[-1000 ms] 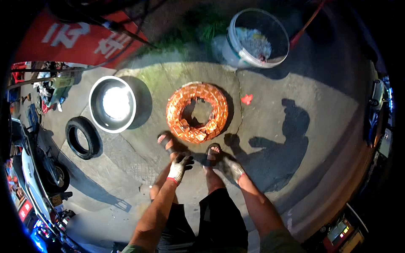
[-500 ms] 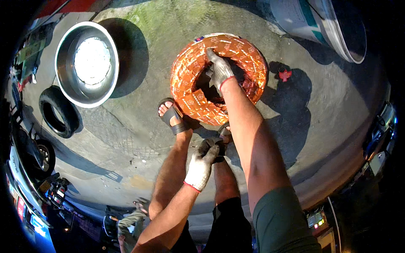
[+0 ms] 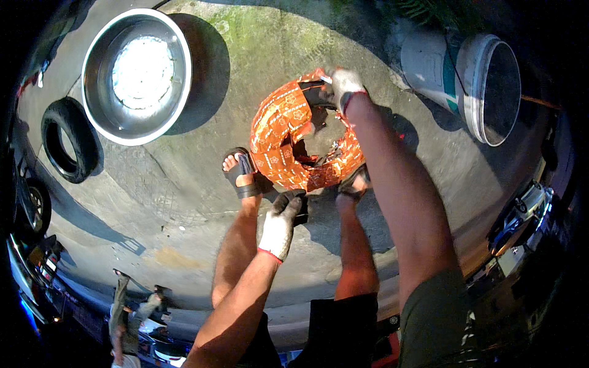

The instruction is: The person removes the protective wrapping from a new tire, discards the wrapping in a bucket, and applies a substance to the inner bead of the tire using a brush.

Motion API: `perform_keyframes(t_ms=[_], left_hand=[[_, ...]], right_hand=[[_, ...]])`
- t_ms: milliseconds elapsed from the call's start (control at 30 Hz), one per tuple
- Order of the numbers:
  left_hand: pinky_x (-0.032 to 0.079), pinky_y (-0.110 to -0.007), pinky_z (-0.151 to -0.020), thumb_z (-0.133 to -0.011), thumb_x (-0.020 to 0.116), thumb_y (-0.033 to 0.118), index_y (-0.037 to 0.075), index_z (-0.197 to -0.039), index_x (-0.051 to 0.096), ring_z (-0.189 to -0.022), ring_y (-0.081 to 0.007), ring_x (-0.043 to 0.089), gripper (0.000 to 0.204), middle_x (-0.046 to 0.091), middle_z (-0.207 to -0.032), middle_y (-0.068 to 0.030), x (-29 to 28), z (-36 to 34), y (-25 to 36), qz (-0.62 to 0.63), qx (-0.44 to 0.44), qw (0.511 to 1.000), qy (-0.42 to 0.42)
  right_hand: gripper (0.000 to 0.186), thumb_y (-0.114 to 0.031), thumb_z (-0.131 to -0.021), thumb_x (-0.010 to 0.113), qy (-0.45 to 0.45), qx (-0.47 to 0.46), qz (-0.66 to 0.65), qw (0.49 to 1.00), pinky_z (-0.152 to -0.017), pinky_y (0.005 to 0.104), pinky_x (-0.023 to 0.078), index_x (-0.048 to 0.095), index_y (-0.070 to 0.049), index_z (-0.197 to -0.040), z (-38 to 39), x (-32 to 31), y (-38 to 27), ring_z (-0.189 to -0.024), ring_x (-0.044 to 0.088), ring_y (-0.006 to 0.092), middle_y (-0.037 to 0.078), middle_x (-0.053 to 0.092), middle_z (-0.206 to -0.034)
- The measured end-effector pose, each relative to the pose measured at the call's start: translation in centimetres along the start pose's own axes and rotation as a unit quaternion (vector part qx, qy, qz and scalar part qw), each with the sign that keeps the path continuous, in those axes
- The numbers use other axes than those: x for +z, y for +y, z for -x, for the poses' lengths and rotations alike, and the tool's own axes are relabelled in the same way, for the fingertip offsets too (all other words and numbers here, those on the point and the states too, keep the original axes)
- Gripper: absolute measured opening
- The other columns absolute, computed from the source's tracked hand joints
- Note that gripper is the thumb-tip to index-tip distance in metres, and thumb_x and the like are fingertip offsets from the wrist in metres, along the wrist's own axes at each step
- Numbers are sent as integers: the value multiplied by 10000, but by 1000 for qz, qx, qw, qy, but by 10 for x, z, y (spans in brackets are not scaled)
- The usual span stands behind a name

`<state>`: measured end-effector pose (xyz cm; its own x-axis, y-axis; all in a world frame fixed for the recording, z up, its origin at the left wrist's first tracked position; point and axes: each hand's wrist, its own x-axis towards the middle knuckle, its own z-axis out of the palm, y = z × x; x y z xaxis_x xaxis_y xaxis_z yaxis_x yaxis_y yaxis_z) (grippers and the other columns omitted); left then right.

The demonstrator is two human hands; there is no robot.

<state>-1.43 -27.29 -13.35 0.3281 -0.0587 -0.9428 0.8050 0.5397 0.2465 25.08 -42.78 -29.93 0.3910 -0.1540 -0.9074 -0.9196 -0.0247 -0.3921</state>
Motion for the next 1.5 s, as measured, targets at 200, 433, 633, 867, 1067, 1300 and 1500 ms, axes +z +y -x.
perform_keyframes(t_ms=[200,433,633,867,1067,1300,1500], left_hand=[[515,-285,-782,-1000,530,191,41,-1194,611,-883,-123,630,258,665,-1017,-36,22,-27,4,11,57,998,33],[542,-320,-784,-969,559,157,31,-1280,535,-889,-202,663,336,676,-1044,-82,53,-135,-19,70,15,996,52],[490,-366,-941,-886,614,48,28,-1248,559,-1031,-223,612,367,639,-1131,-109,129,-215,14,148,102,984,19],[490,-363,-804,-837,574,-14,107,-787,616,-877,-213,590,137,607,-864,-89,145,-221,4,203,106,972,48],[442,-324,-759,-793,591,81,91,-701,510,-730,-193,518,123,515,-729,-40,149,-126,-11,443,-1,895,57],[415,-379,-1027,-929,454,155,29,-1071,615,-1108,-239,582,250,647,-1143,-106,123,-76,-23,510,55,859,3],[398,-402,-1058,-965,445,224,28,-1226,581,-1183,-267,552,354,612,-1244,-114,119,-53,-24,449,77,890,-14]], right_hand=[[270,-166,-942,596,-116,-32,-98,988,-763,350,551,643,63,-1077,-46,23,-27,-859,645,231,158,681,-974],[767,-467,-802,681,-18,-334,623,707,-1056,405,406,453,-68,-1417,-10,-27,-13,-1254,519,382,235,552,-1338],[864,-556,-756,708,-44,-352,572,740,-1041,430,427,423,-84,-1421,-38,-46,-17,-1232,541,401,259,559,-1323],[470,-456,-909,556,-30,-420,587,692,-958,474,474,645,-71,-1163,-17,-15,-4,-1119,604,378,215,631,-1202],[430,-362,-950,477,-91,-252,568,778,-933,457,480,620,-90,-1252,-4,-43,0,-1075,608,411,233,652,-1131],[353,-324,-913,542,-36,-195,553,810,-839,498,490,679,-20,-1028,-3,-84,69,-980,622,440,272,654,-1009],[396,-420,-913,518,-25,-197,557,806,-818,523,519,703,-87,-1021,-11,-98,97,-963,645,429,221,680,-1003]])
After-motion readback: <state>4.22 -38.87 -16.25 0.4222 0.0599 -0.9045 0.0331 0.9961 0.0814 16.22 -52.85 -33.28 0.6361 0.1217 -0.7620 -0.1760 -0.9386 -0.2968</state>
